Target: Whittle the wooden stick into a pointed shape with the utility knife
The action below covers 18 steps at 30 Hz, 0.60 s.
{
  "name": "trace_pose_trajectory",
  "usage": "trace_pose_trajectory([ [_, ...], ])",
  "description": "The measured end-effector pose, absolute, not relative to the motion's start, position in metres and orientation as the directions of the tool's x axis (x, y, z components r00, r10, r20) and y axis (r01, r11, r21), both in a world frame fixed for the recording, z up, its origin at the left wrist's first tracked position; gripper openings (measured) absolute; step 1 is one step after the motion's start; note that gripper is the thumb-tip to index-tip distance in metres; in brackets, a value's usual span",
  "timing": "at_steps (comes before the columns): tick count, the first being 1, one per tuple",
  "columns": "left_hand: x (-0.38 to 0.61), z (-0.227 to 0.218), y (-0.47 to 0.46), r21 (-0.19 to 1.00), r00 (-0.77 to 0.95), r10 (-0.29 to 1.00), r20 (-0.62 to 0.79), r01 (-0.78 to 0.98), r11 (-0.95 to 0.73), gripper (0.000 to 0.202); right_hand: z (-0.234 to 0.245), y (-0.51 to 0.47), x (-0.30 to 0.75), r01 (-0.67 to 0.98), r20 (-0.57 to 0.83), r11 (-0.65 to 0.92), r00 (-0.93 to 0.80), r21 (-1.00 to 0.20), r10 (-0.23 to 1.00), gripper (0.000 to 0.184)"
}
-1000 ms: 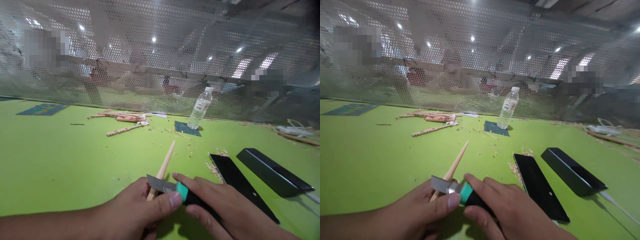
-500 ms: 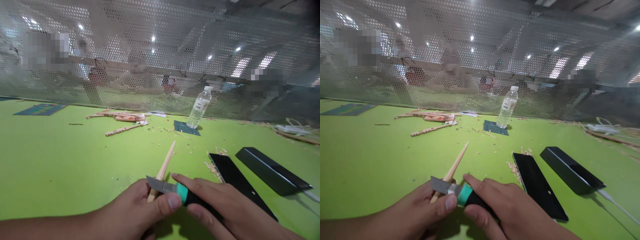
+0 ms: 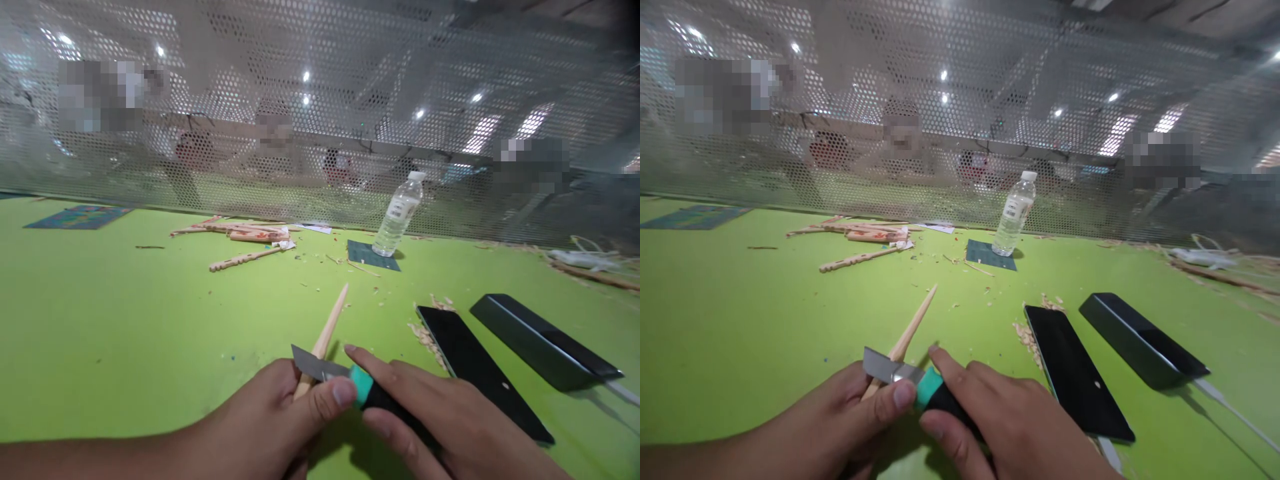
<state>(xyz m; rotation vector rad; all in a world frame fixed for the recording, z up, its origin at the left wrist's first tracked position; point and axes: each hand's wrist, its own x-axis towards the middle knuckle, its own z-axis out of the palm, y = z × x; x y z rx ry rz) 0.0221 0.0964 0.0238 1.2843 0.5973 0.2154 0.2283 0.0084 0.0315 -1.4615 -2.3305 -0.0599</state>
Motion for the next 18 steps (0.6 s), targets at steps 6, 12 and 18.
trace_pose_trajectory([
  [6,0.022,0.02,0.095,0.931,0.81,0.494,-0.318,0.168,0.324,0.06,0.032,0.009,0.23,0.895,0.438,0.446,-0.391,-0.025,0.809,0.047],
  [12,0.02,0.017,0.095,0.917,0.857,0.448,-0.257,0.07,0.392,0.053,0.037,0.018,0.241,0.907,0.493,0.42,-0.364,-0.003,0.79,0.044],
  [18,0.019,0.02,0.096,0.929,0.864,0.433,-0.258,0.098,0.358,0.051,0.044,0.019,0.239,0.842,0.354,0.471,-0.37,-0.264,0.859,0.037],
])
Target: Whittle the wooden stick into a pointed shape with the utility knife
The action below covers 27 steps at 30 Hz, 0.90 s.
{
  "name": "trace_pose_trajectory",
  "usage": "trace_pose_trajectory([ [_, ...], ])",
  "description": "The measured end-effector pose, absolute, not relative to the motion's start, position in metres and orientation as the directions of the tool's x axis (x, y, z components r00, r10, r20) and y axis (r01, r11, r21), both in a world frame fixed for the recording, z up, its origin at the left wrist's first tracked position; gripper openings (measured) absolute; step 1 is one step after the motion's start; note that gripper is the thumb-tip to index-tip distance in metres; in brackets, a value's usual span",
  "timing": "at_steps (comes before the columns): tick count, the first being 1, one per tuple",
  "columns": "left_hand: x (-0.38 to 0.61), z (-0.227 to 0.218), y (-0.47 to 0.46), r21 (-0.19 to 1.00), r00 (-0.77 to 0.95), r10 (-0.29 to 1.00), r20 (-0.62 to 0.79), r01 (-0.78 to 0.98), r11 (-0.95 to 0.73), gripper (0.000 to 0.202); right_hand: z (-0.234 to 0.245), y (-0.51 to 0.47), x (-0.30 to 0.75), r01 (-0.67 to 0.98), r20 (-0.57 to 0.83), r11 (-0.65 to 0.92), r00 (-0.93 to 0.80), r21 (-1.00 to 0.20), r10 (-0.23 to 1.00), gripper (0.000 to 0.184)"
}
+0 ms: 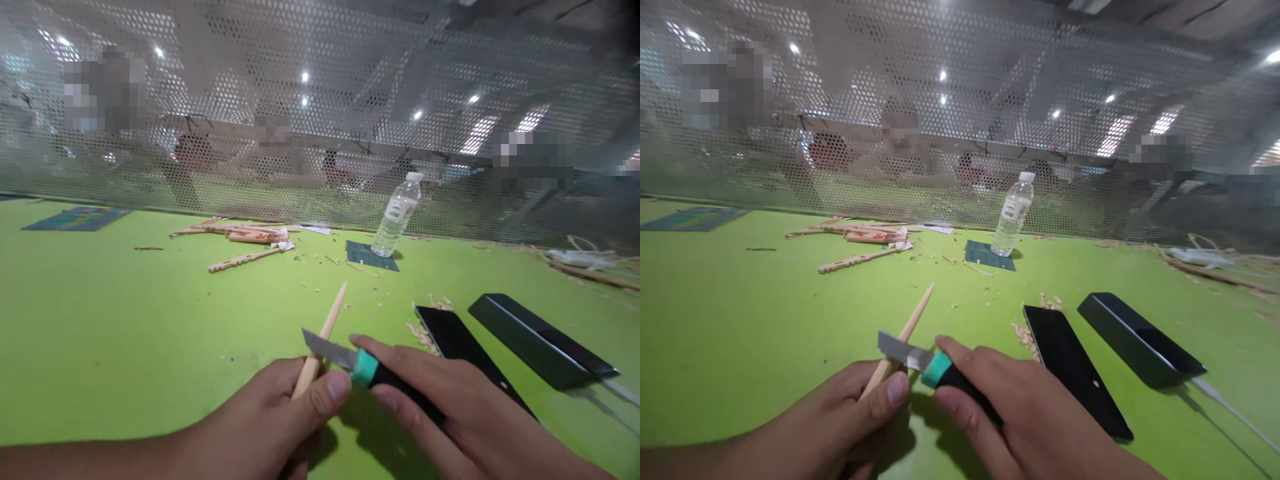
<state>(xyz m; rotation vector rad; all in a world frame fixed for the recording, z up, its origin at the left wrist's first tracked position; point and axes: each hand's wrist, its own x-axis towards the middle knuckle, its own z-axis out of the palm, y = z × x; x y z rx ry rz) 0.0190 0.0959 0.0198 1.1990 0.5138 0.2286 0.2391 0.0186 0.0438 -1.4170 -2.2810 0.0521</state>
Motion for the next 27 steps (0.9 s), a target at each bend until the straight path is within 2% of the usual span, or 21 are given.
trace_pose_trajectory([
  [4,0.019,0.022,0.097,0.928,0.853,0.451,-0.263,0.095,0.361,0.056,0.049,0.016,0.232,0.812,0.313,0.477,-0.381,-0.337,0.87,0.037],
  [9,0.021,0.022,0.097,0.938,0.825,0.477,-0.303,0.169,0.303,0.051,0.046,0.017,0.23,0.815,0.309,0.477,-0.385,-0.328,0.87,0.04],
  [11,0.021,0.022,0.097,0.935,0.813,0.487,-0.32,0.189,0.299,0.052,0.041,0.018,0.232,0.836,0.328,0.483,-0.394,-0.259,0.859,0.042],
  [15,0.021,0.018,0.093,0.914,0.826,0.468,-0.314,0.13,0.383,0.052,0.033,0.019,0.239,0.886,0.427,0.462,-0.406,-0.033,0.808,0.044],
  [17,0.019,0.015,0.091,0.899,0.833,0.464,-0.303,0.089,0.429,0.048,0.033,0.021,0.242,0.903,0.464,0.429,-0.385,0.014,0.798,0.046],
  [22,0.018,0.008,0.092,0.896,0.84,0.457,-0.292,0.074,0.437,0.053,0.036,0.025,0.248,0.909,0.451,0.412,-0.342,-0.063,0.824,0.043],
  [27,0.018,0.007,0.095,0.896,0.861,0.422,-0.285,0.083,0.436,0.052,0.038,0.021,0.243,0.847,0.343,0.453,-0.354,-0.276,0.87,0.038],
])
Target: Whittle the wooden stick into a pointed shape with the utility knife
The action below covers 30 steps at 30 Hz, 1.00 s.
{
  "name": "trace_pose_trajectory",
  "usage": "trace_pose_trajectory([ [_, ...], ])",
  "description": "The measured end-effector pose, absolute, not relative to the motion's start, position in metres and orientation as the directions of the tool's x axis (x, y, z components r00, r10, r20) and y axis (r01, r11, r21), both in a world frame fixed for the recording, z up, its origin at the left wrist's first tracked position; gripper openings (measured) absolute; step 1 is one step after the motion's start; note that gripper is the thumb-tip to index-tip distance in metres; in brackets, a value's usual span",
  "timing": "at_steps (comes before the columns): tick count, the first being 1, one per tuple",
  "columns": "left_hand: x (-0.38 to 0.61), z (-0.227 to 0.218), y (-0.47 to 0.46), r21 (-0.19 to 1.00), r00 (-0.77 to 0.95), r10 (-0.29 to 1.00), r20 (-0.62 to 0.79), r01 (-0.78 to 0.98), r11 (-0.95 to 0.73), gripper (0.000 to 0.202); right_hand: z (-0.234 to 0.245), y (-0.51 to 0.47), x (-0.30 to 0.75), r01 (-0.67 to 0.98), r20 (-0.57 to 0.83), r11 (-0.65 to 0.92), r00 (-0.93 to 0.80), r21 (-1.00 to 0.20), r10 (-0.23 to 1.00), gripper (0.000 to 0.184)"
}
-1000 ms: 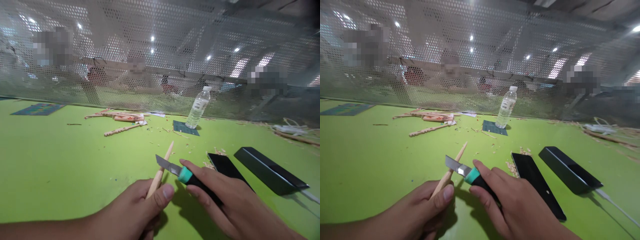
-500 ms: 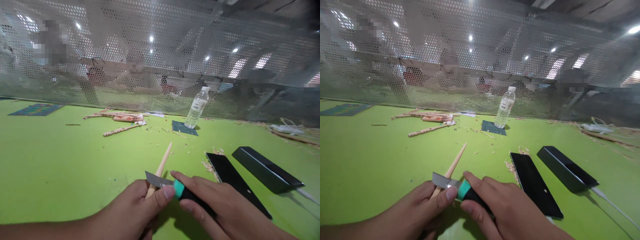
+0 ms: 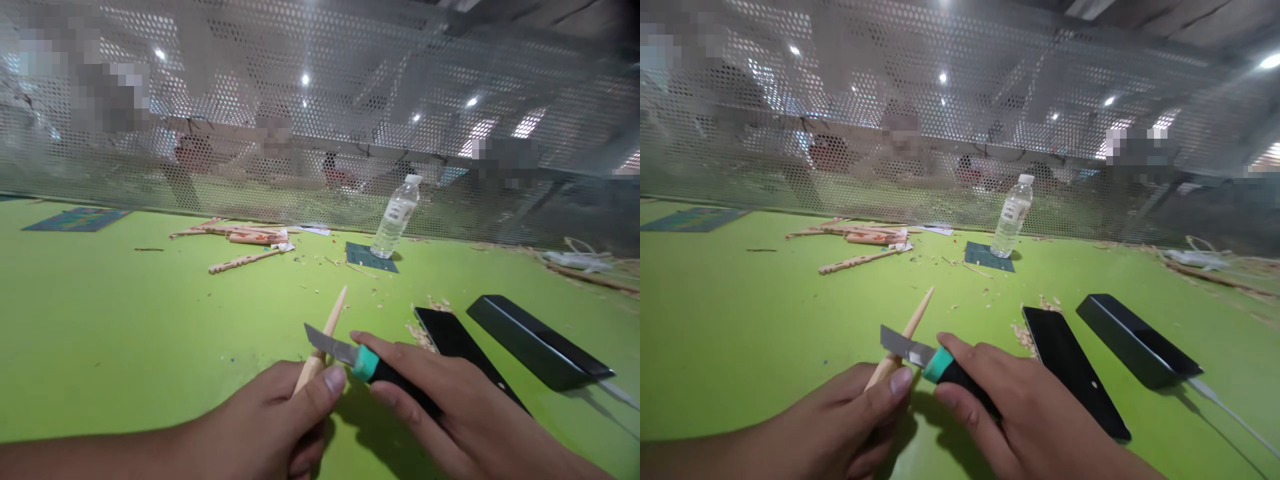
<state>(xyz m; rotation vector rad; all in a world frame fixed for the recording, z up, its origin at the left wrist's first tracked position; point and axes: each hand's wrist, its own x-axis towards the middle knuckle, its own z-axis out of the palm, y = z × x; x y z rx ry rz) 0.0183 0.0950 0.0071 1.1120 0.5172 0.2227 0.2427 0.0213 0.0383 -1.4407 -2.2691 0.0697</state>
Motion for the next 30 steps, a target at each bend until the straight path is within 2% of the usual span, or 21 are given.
trace_pose_trajectory([
  [5,0.017,0.015,0.1,0.92,0.903,0.361,-0.235,0.086,0.383,0.059,0.043,0.02,0.238,0.811,0.259,0.486,-0.418,-0.326,0.871,0.044],
  [10,0.018,0.013,0.099,0.918,0.876,0.407,-0.259,0.092,0.386,0.056,0.044,0.019,0.235,0.82,0.269,0.497,-0.429,-0.285,0.862,0.046],
  [13,0.019,0.009,0.097,0.896,0.858,0.425,-0.287,0.084,0.436,0.055,0.04,0.017,0.231,0.839,0.329,0.505,-0.427,-0.203,0.842,0.046],
  [19,0.022,0.005,0.094,0.868,0.846,0.429,-0.317,0.077,0.49,0.056,0.034,0.015,0.231,0.885,0.466,0.463,-0.434,0.058,0.771,0.043],
  [21,0.021,0.005,0.096,0.878,0.856,0.425,-0.293,0.064,0.475,0.055,0.035,0.016,0.235,0.89,0.495,0.445,-0.431,0.097,0.755,0.044],
  [25,0.018,0.008,0.1,0.92,0.883,0.4,-0.247,0.083,0.383,0.051,0.036,0.023,0.248,0.919,0.516,0.39,-0.363,0.059,0.776,0.046],
  [30,0.018,0.011,0.102,0.885,0.855,0.378,-0.355,0.177,0.43,0.062,0.033,0.032,0.257,0.929,0.491,0.371,-0.317,-0.014,0.811,0.045],
])
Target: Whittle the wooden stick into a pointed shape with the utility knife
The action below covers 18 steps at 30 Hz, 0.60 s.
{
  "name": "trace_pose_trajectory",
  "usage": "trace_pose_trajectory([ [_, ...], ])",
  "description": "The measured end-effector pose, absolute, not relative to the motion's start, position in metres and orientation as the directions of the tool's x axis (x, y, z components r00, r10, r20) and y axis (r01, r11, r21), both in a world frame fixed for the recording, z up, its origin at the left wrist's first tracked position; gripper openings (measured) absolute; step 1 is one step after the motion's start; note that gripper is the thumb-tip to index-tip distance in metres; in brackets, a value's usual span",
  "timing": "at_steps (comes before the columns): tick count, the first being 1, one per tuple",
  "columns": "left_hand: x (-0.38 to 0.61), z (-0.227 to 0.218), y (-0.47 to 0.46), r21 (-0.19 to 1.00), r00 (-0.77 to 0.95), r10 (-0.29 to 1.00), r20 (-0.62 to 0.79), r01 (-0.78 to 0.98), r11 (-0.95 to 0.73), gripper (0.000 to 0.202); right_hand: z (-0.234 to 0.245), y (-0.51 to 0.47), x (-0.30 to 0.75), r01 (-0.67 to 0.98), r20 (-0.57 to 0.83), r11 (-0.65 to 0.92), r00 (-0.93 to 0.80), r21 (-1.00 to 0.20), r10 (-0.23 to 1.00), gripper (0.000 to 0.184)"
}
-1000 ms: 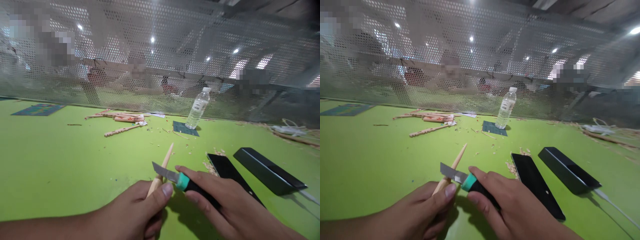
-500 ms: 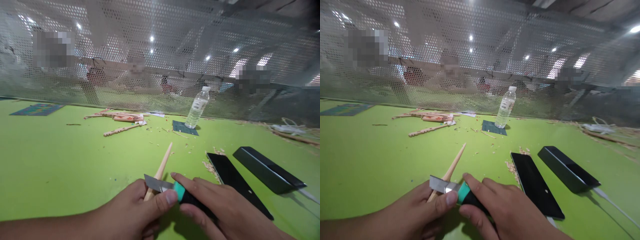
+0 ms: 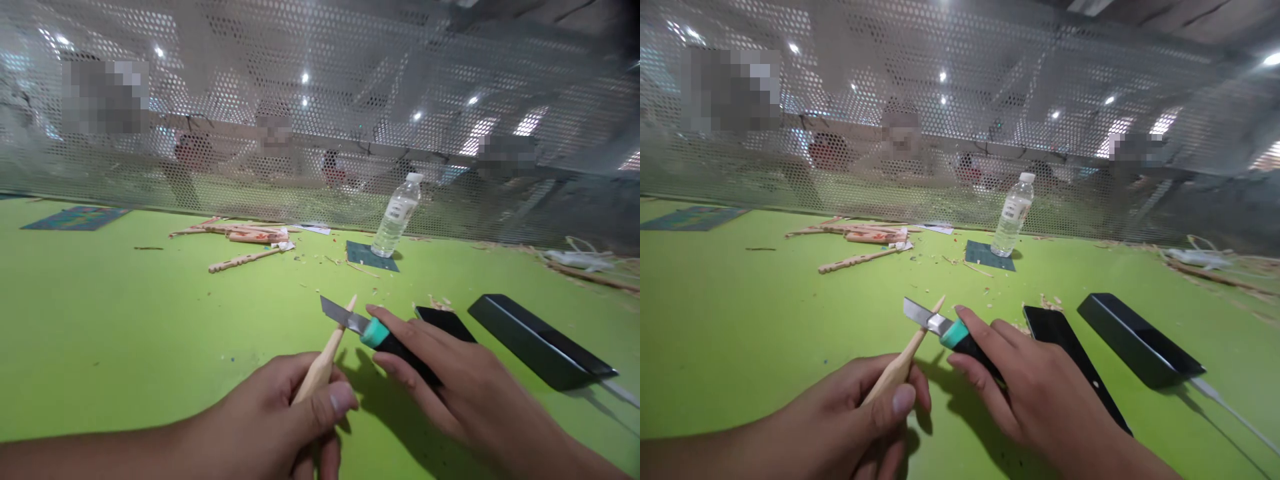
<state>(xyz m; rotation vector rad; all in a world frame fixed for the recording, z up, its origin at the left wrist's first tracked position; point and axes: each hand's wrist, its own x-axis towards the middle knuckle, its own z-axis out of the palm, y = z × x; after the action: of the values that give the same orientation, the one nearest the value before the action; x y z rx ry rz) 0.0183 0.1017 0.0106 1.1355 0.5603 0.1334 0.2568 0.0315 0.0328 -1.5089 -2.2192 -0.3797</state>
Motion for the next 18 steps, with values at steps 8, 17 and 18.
trace_pose_trajectory([
  [8,0.022,0.004,0.097,0.882,0.83,0.474,-0.294,0.045,0.469,0.052,0.031,0.031,0.256,0.92,0.437,0.39,-0.333,-0.044,0.835,0.042],
  [17,0.02,0.011,0.097,0.908,0.84,0.468,-0.274,0.065,0.415,0.052,0.036,0.023,0.24,0.826,0.275,0.506,-0.441,-0.247,0.854,0.043],
  [18,0.02,0.011,0.097,0.912,0.84,0.468,-0.273,0.07,0.404,0.054,0.037,0.023,0.238,0.825,0.277,0.506,-0.439,-0.251,0.855,0.043],
])
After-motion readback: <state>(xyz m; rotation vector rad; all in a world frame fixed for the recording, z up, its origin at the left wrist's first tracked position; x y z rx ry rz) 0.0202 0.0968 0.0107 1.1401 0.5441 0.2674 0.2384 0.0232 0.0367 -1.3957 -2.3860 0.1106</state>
